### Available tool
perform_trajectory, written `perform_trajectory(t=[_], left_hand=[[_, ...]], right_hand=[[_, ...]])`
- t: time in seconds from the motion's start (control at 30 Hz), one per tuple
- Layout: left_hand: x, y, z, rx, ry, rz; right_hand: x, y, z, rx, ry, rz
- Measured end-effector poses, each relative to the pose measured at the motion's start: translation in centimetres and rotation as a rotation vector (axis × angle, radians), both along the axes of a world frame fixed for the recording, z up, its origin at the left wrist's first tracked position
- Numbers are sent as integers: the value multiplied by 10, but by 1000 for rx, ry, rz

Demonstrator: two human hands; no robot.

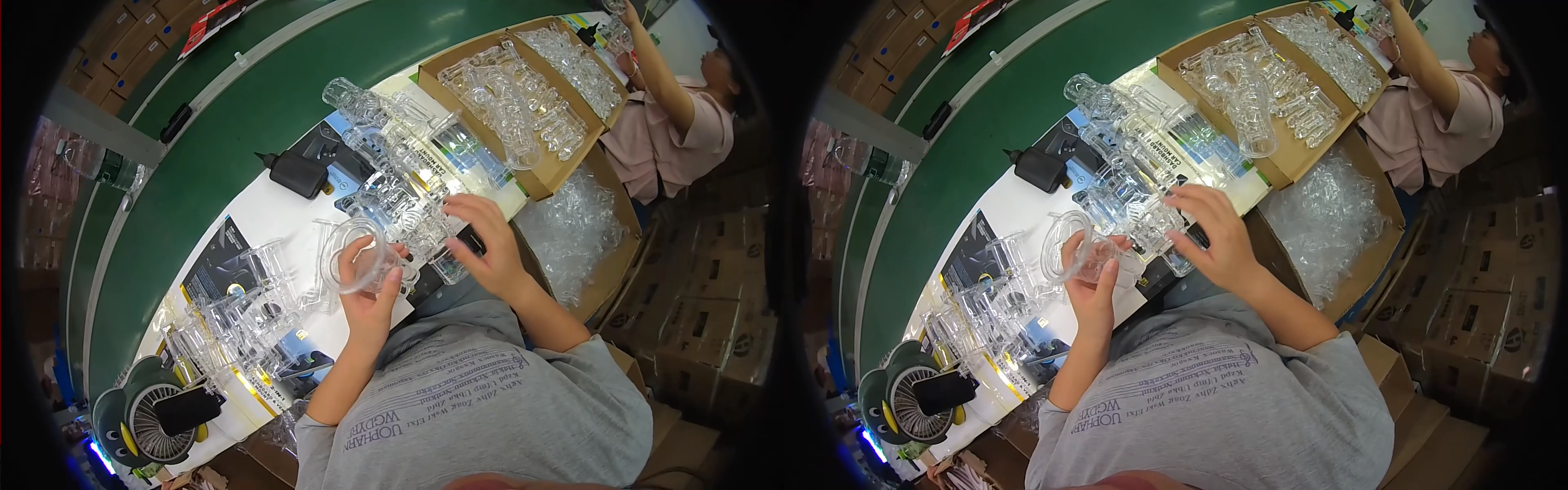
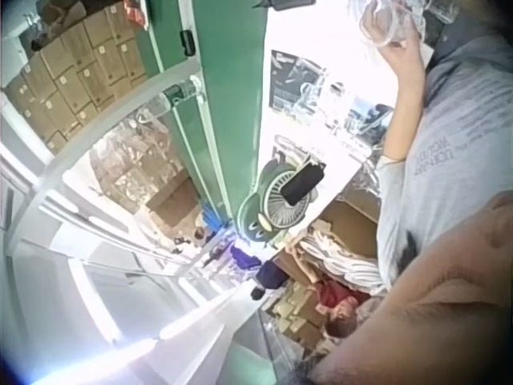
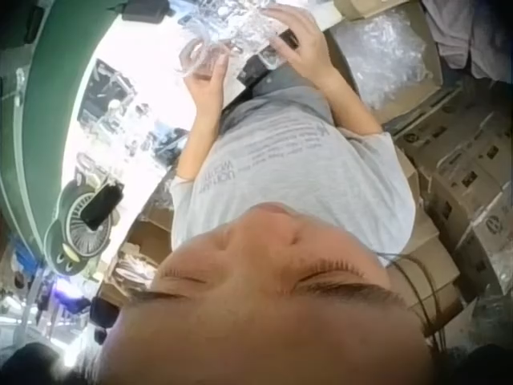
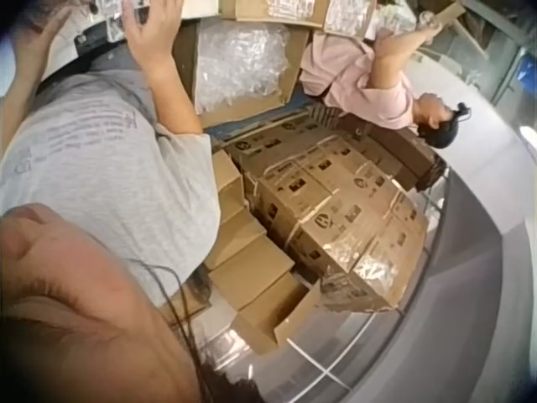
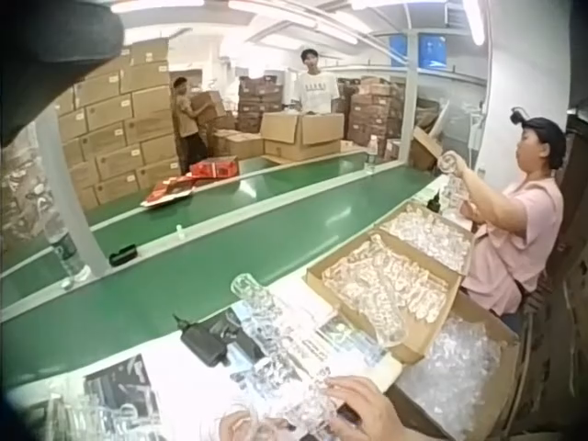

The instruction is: Picking up clear plastic components from a bin and placing them into containers on a production line.

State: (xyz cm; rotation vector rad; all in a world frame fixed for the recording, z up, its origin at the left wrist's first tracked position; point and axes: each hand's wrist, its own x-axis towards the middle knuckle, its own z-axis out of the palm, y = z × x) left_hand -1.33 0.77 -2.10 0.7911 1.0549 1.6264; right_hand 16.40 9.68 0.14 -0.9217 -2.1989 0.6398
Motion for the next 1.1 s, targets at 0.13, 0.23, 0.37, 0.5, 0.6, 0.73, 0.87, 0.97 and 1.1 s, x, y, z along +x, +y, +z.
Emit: perform_trajectory(t=[0.13, 0.23, 0.37, 0.5, 0.6, 0.73, 0.87, 0.97, 1.1], left_hand=[[1, -1, -5, 24, 162, 31], [2, -1, -4, 24, 129, -12], [4, -3, -3, -14, 85, -58], [6, -3, -3, -12, 78, -66], [7, -2, -5, 5, 62, -68], [6, -2, -5, -7, 75, -75], [8, -3, -2, -18, 69, -75], [8, -2, -4, -19, 46, -74], [6, -3, -3, -39, 68, -81]], right_hand=[[4, 18, -9, 185, -8, -225], [6, 31, -18, 210, -42, -278], [6, 36, -23, 376, -177, -311], [6, 33, -20, 365, -185, -377], [8, 31, -22, 322, -189, -353], [12, 32, -26, 283, -45, -312], [8, 35, -22, 374, -152, -420], [9, 39, -32, 369, -208, -437], [7, 37, -33, 264, -72, -380]])
